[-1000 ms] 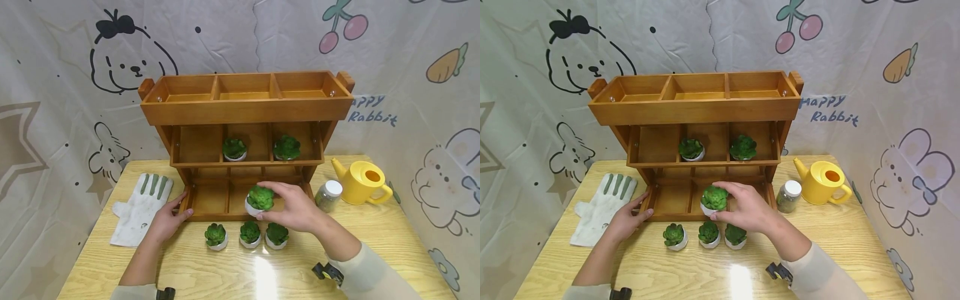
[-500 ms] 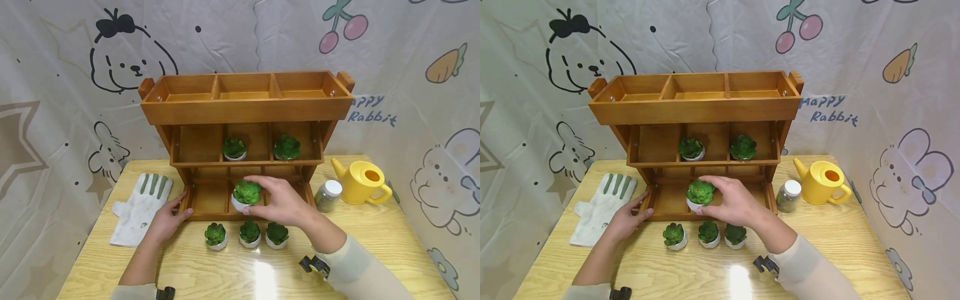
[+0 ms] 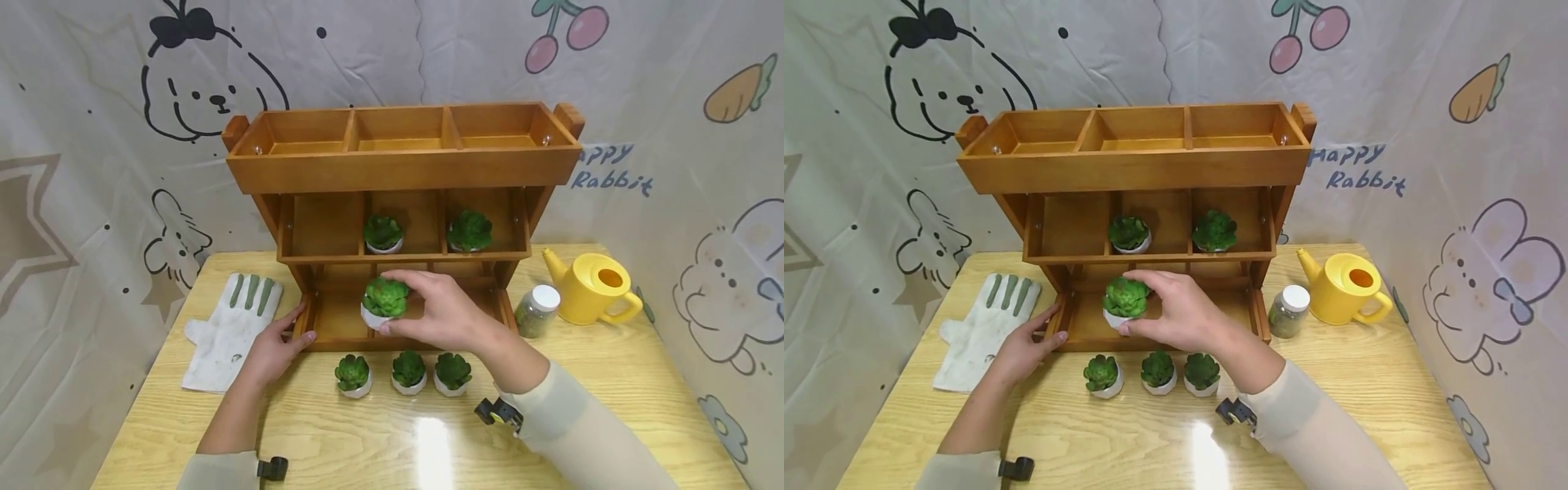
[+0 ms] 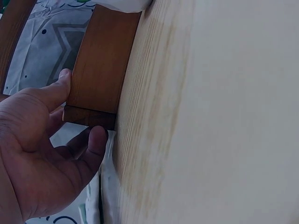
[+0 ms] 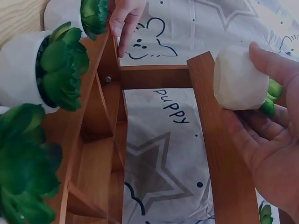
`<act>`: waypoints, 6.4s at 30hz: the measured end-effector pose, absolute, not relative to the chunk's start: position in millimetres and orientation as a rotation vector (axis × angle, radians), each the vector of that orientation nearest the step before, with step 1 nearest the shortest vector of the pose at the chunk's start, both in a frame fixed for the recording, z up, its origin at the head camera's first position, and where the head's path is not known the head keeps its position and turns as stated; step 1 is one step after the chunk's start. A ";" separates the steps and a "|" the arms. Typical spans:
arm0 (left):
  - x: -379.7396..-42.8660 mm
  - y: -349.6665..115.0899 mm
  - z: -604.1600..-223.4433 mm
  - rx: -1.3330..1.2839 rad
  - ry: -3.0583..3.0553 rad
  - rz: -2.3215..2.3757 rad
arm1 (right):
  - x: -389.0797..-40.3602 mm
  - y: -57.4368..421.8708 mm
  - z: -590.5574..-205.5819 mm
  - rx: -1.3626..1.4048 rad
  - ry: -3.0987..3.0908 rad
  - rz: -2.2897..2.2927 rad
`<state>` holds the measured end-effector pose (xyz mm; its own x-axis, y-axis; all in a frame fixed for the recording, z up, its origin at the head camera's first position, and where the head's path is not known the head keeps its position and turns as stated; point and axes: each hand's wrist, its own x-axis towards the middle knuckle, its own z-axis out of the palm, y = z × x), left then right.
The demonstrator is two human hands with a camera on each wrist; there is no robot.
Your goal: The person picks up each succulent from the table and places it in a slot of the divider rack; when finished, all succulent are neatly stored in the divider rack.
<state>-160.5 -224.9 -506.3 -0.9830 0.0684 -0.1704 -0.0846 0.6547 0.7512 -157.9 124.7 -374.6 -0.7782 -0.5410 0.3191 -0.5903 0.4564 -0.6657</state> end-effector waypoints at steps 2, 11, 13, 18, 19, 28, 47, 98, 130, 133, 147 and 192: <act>-160.4 -224.8 -505.8 -0.014 2.687 1.233 | -159.7 121.3 -372.9 1.047 -2.625 1.243; -160.0 -225.3 -504.9 -0.002 2.687 1.251 | -169.3 104.3 -364.0 1.074 -2.599 1.243; -160.1 -225.1 -504.9 -0.005 2.688 1.247 | -171.3 100.2 -361.8 1.079 -2.585 1.224; -161.2 -224.5 -507.0 -0.015 2.691 1.244 | -175.1 89.4 -356.6 1.119 -2.544 1.218; -161.4 -224.4 -507.3 -0.013 2.693 1.244 | -175.6 87.3 -355.4 1.126 -2.543 1.225; -162.8 -224.8 -505.5 -0.026 2.676 1.242 | -183.0 68.0 -342.2 1.115 -2.596 1.228; -161.1 -225.6 -505.7 -0.020 2.659 1.249 | -199.4 30.4 -320.0 1.108 -2.643 1.180; -160.5 -223.2 -505.3 -0.016 2.652 1.251 | -235.2 -14.8 -326.0 0.925 -2.871 0.734; -161.3 -220.4 -503.1 -0.045 2.666 1.220 | -205.6 21.9 -331.3 1.013 -2.719 0.962; -161.3 -221.0 -503.9 -0.033 2.673 1.205 | -201.0 27.4 -332.6 1.014 -2.713 0.995; -160.8 -221.1 -504.1 -0.028 2.663 1.210 | -185.2 52.3 -340.4 0.968 -2.699 1.110; -159.1 -222.0 -507.3 -0.044 2.657 1.220 | -144.5 138.6 -404.1 0.895 -2.690 1.438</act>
<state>-159.1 -222.0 -507.3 -0.9760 0.0628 -0.2083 -0.1170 0.6556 0.7460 -144.5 138.6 -404.1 -0.8407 -0.4935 0.2229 -0.4596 0.4326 -0.7757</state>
